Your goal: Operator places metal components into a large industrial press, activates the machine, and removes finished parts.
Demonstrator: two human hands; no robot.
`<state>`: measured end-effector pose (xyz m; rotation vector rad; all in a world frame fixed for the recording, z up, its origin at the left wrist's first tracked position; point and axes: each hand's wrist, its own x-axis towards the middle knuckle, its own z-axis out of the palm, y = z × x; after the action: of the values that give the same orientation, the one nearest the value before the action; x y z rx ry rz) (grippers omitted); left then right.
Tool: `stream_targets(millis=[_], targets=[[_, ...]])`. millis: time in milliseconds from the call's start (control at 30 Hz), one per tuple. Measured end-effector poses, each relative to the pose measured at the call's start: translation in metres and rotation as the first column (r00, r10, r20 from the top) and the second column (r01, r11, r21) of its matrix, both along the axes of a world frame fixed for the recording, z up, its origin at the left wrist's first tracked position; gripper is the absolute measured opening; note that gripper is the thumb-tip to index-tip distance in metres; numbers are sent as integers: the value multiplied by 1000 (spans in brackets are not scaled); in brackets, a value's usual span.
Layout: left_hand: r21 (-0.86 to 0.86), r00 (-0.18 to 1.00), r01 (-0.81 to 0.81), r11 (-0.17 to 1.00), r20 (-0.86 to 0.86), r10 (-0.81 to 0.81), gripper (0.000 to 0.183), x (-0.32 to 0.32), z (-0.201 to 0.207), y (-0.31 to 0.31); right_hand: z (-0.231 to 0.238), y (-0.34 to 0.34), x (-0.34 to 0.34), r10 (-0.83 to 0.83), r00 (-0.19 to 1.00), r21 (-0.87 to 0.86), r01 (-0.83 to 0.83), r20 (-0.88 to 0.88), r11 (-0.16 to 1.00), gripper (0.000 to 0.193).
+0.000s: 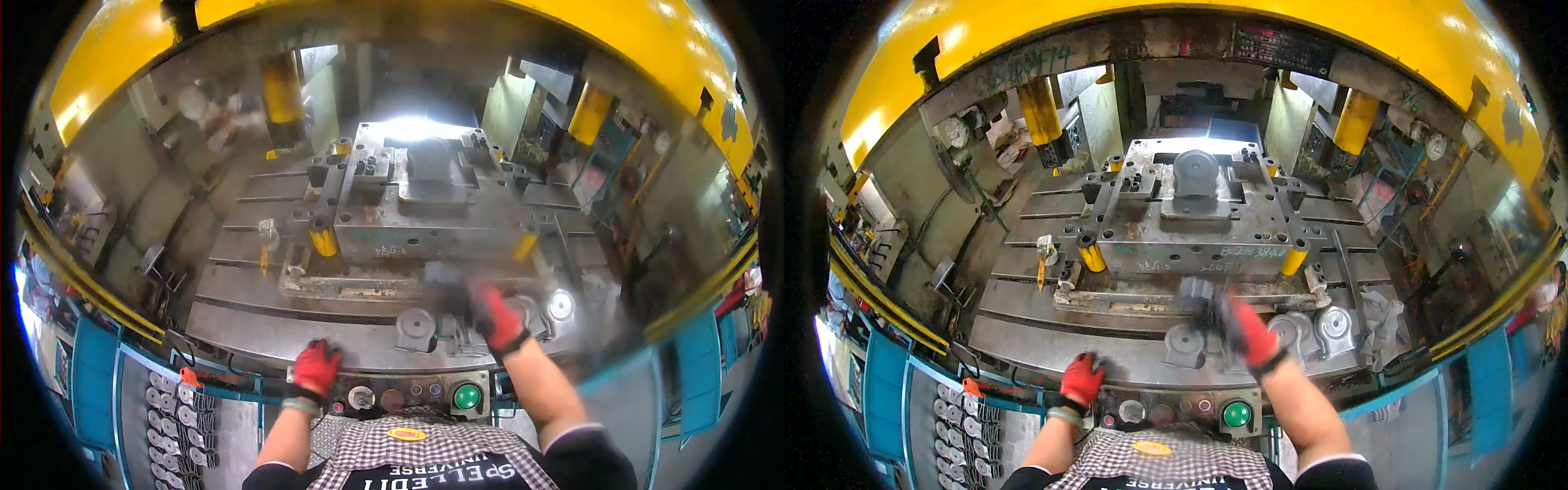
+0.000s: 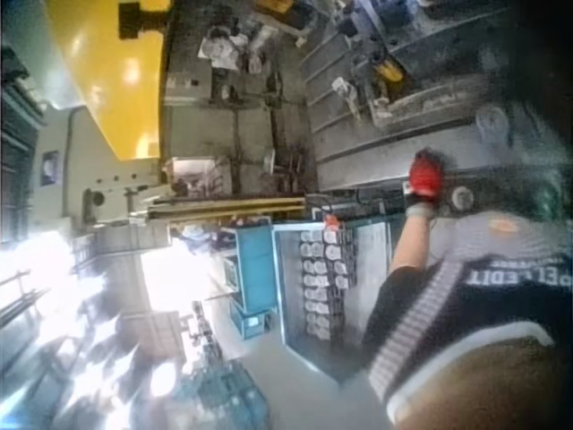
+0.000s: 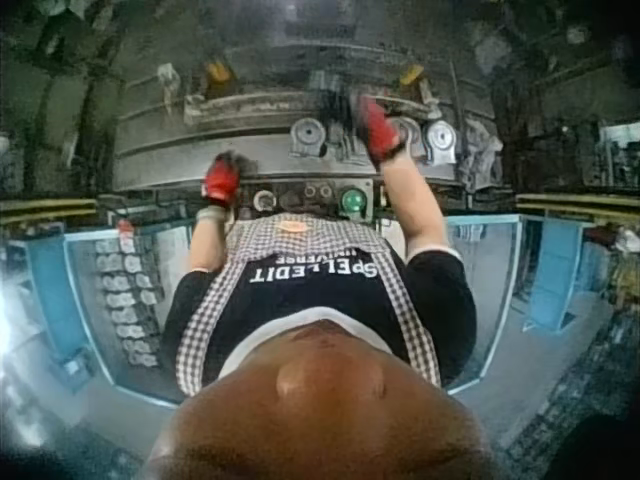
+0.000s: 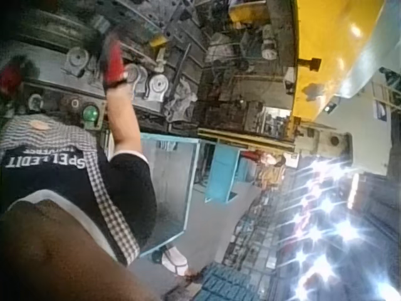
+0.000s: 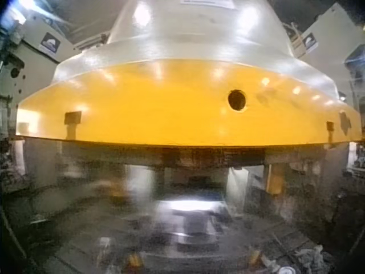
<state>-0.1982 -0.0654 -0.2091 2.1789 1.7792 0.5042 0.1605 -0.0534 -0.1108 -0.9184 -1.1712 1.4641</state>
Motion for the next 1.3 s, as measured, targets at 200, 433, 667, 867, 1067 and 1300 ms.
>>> stream_targets(millis=[200,433,667,867,1067,1300], targets=[[-462,932,-234,856,-357,62,56,-76,-26,-64,-108,-174,8,63,243,21,-329,968,944,40],[-465,886,-262,846,-464,19,63,-47,-52,-85,-152,-206,9,110,48,-89,-315,993,945,36],[-506,546,-285,815,-784,-296,52,-31,-84,-84,-177,-205,9,157,18,-144,-300,987,943,43],[-497,507,-247,832,-798,-326,48,-38,-98,-86,-187,-206,15,119,21,-106,-324,993,940,47],[-510,386,-177,841,-822,-418,47,-27,-76,-87,-185,-206,17,133,37,-114,-327,991,938,47],[-433,446,-292,853,-850,-279,45,-38,-114,-85,-180,-205,15,168,-18,-164,-357,986,920,50]])
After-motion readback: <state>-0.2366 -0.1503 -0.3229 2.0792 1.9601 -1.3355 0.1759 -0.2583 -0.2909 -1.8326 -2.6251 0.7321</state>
